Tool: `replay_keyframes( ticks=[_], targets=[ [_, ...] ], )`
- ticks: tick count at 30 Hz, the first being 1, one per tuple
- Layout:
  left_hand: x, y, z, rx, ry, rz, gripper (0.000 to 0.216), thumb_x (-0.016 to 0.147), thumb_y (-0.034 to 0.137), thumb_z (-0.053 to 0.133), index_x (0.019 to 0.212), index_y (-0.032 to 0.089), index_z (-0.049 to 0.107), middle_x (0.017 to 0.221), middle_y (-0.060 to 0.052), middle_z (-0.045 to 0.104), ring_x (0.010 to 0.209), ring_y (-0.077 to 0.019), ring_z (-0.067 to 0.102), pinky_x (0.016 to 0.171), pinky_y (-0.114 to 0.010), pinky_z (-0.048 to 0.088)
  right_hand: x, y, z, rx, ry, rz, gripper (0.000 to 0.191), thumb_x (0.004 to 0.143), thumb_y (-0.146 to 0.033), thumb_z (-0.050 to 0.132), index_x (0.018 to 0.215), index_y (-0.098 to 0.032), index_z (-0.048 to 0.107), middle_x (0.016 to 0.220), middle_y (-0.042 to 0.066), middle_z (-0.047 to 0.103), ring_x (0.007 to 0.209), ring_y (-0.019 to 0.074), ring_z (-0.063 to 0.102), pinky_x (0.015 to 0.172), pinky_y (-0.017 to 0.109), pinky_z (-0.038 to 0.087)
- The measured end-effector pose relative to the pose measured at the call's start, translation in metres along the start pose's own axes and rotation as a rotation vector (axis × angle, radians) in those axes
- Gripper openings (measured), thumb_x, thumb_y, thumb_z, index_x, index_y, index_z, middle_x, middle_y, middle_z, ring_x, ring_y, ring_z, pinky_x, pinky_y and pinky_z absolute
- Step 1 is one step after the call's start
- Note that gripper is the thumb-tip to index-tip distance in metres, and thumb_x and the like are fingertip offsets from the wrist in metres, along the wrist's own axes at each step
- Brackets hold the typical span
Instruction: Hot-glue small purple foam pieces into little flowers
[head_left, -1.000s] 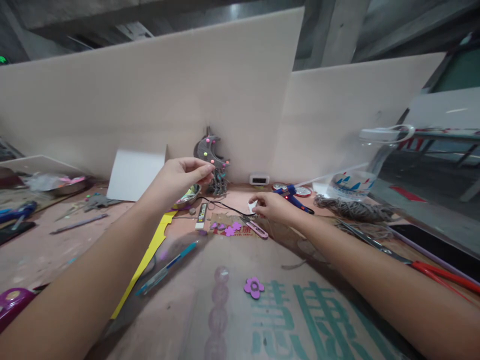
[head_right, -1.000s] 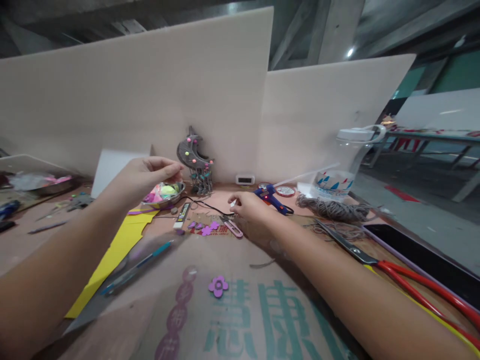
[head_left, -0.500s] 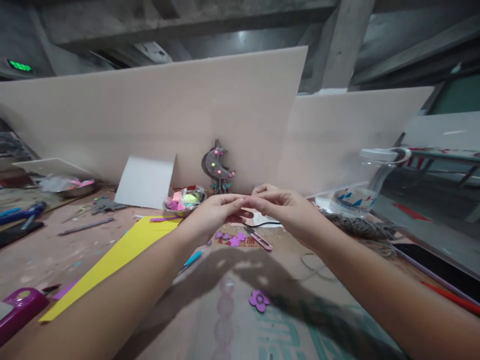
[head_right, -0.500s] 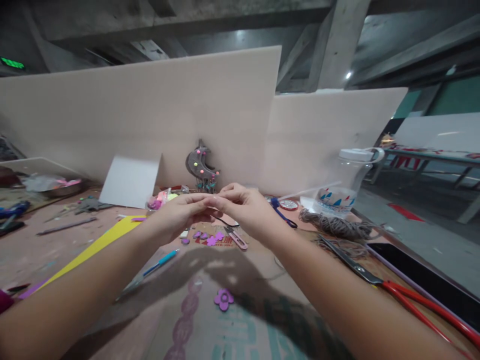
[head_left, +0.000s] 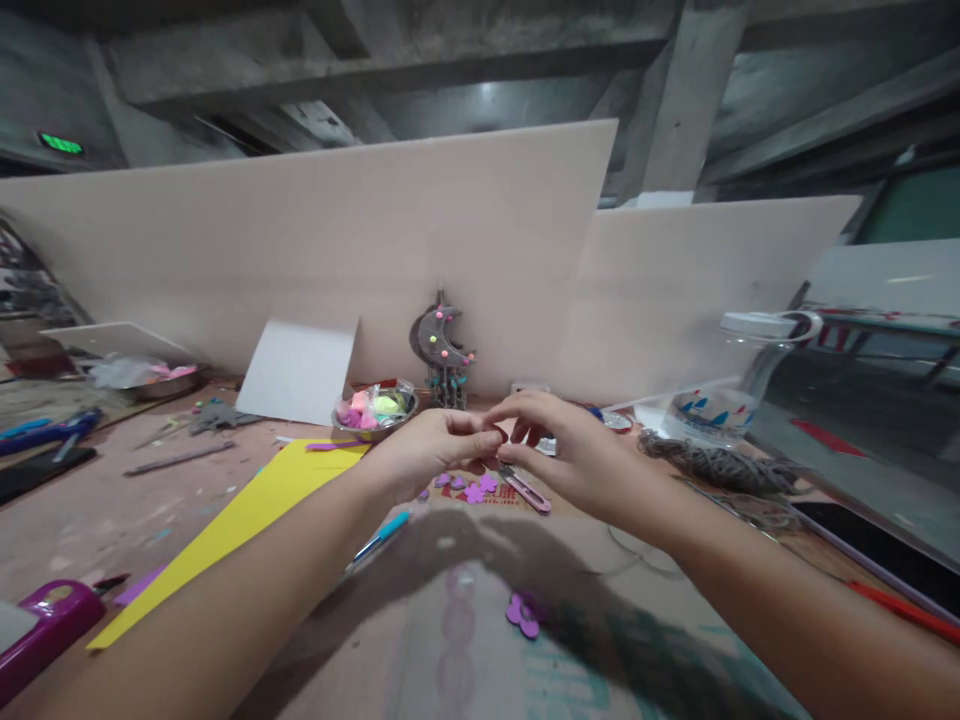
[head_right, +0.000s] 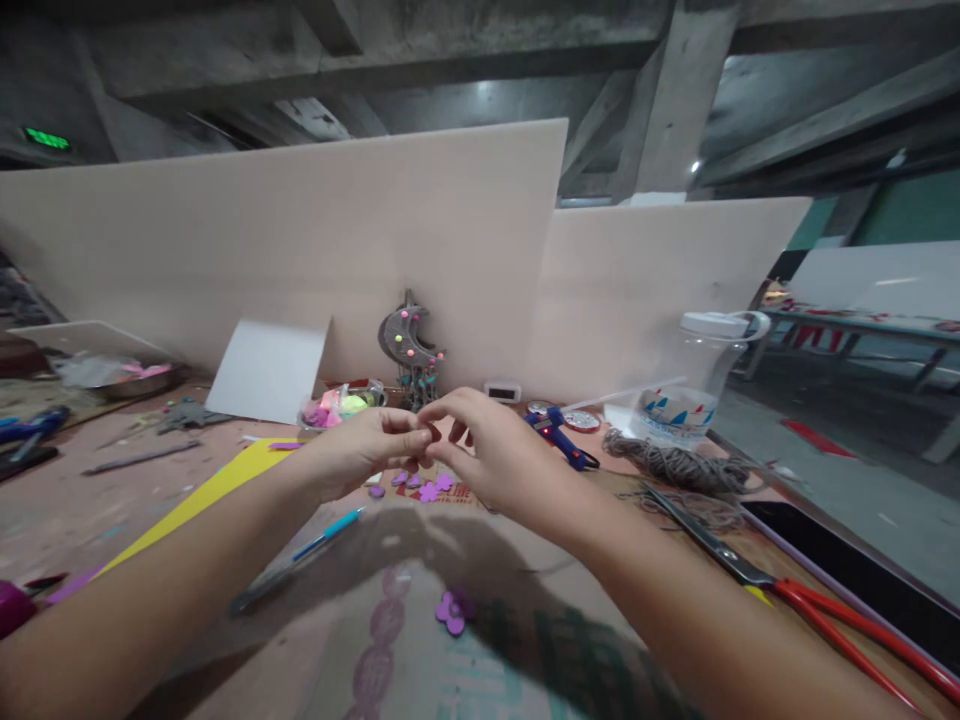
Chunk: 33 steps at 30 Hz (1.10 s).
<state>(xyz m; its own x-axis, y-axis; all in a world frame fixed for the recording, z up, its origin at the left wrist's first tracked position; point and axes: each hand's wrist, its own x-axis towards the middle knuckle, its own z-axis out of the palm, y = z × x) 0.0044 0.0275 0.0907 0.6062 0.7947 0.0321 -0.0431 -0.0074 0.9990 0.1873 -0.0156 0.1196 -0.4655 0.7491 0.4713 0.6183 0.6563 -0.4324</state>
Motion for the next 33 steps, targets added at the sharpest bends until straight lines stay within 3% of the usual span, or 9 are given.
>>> replay_keyframes(
  ticks=[3, 6, 11, 14, 17, 21, 27, 30, 33],
  targets=[
    [-0.005, 0.011, -0.011, 0.064, 0.099, 0.058, 0.025, 0.069, 0.036, 0.073, 0.077, 0.013, 0.069, 0.069, -0.003, 0.066, 0.065, -0.0093, 0.06, 0.065, -0.021, 0.045, 0.001, 0.001, -0.014, 0.016, 0.109, 0.129, 0.019, 0.081, -0.034, 0.058, 0.093, -0.018, 0.058, 0.083, 0.005, 0.064, 0.068, 0.014, 0.057, 0.061, 0.028, 0.047],
    [-0.015, 0.029, -0.018, -0.004, 0.145, 0.153, 0.023, 0.069, 0.032, 0.074, 0.083, 0.014, 0.069, 0.073, -0.002, 0.067, 0.065, -0.0088, 0.062, 0.065, -0.02, 0.048, 0.002, 0.008, -0.02, 0.082, 0.152, 0.197, 0.034, 0.081, -0.037, 0.057, 0.109, -0.017, 0.054, 0.1, 0.009, 0.065, 0.064, 0.013, 0.056, 0.059, 0.029, 0.048],
    [-0.028, 0.047, -0.014, -0.092, 0.147, 0.269, 0.02, 0.068, 0.028, 0.075, 0.084, 0.015, 0.07, 0.067, -0.001, 0.067, 0.063, -0.0093, 0.063, 0.064, -0.02, 0.051, 0.001, 0.016, 0.0, 0.293, -0.11, 0.145, 0.071, 0.081, -0.034, 0.058, 0.143, -0.026, 0.025, 0.139, 0.012, 0.043, 0.087, 0.0154, 0.061, 0.071, 0.03, 0.051],
    [-0.031, 0.05, -0.013, -0.066, 0.254, 0.407, 0.021, 0.068, 0.029, 0.075, 0.084, 0.016, 0.07, 0.068, 0.0, 0.067, 0.065, -0.0093, 0.064, 0.065, -0.02, 0.052, 0.0, 0.017, 0.004, 0.251, -0.416, 0.204, 0.05, 0.083, -0.034, 0.054, 0.131, -0.02, 0.048, 0.107, 0.009, 0.066, 0.078, 0.0158, 0.063, 0.064, 0.026, 0.05],
    [-0.029, 0.054, -0.026, -0.04, 0.465, 0.626, 0.02, 0.071, 0.03, 0.072, 0.087, 0.017, 0.069, 0.072, 0.0, 0.067, 0.069, -0.0089, 0.064, 0.072, -0.021, 0.052, -0.003, 0.013, -0.012, 0.195, -0.651, 0.194, 0.028, 0.087, -0.035, 0.049, 0.098, -0.018, 0.069, 0.068, 0.002, 0.068, 0.062, 0.0127, 0.061, 0.056, 0.022, 0.045],
    [-0.021, 0.053, -0.054, -0.068, 0.644, 0.788, 0.019, 0.072, 0.028, 0.072, 0.086, 0.017, 0.067, 0.074, 0.001, 0.066, 0.071, -0.0074, 0.064, 0.076, -0.021, 0.052, -0.008, -0.003, -0.04, 0.121, -0.547, 0.106, 0.031, 0.088, -0.038, 0.047, 0.083, -0.021, 0.072, 0.058, 0.0, 0.061, 0.054, 0.0106, 0.055, 0.049, 0.021, 0.04],
    [-0.005, 0.028, -0.038, -0.16, 0.36, 0.395, 0.024, 0.066, 0.014, 0.074, 0.089, 0.014, 0.066, 0.087, -0.005, 0.069, 0.077, -0.0109, 0.065, 0.077, -0.024, 0.051, -0.008, -0.013, -0.027, 0.163, 0.053, 0.061, 0.035, 0.084, -0.037, 0.054, 0.115, -0.022, 0.061, 0.079, 0.002, 0.065, 0.064, 0.0125, 0.056, 0.059, 0.026, 0.044],
    [-0.006, 0.019, -0.011, -0.075, 0.133, 0.273, 0.029, 0.07, 0.017, 0.071, 0.098, 0.016, 0.066, 0.1, -0.007, 0.067, 0.08, -0.0131, 0.065, 0.078, -0.028, 0.05, -0.002, -0.003, -0.012, 0.105, 0.088, 0.074, 0.039, 0.083, -0.038, 0.057, 0.118, -0.023, 0.058, 0.081, 0.002, 0.065, 0.069, 0.0132, 0.056, 0.062, 0.026, 0.044],
    [-0.009, 0.017, 0.006, 0.017, 0.01, 0.268, 0.037, 0.072, 0.015, 0.068, 0.109, 0.018, 0.062, 0.11, -0.01, 0.063, 0.078, -0.0125, 0.063, 0.075, -0.028, 0.049, 0.003, 0.01, -0.008, 0.207, -0.051, 0.097, 0.044, 0.083, -0.041, 0.056, 0.124, -0.024, 0.056, 0.078, 0.001, 0.064, 0.065, 0.0119, 0.055, 0.058, 0.024, 0.043]
  ],
)
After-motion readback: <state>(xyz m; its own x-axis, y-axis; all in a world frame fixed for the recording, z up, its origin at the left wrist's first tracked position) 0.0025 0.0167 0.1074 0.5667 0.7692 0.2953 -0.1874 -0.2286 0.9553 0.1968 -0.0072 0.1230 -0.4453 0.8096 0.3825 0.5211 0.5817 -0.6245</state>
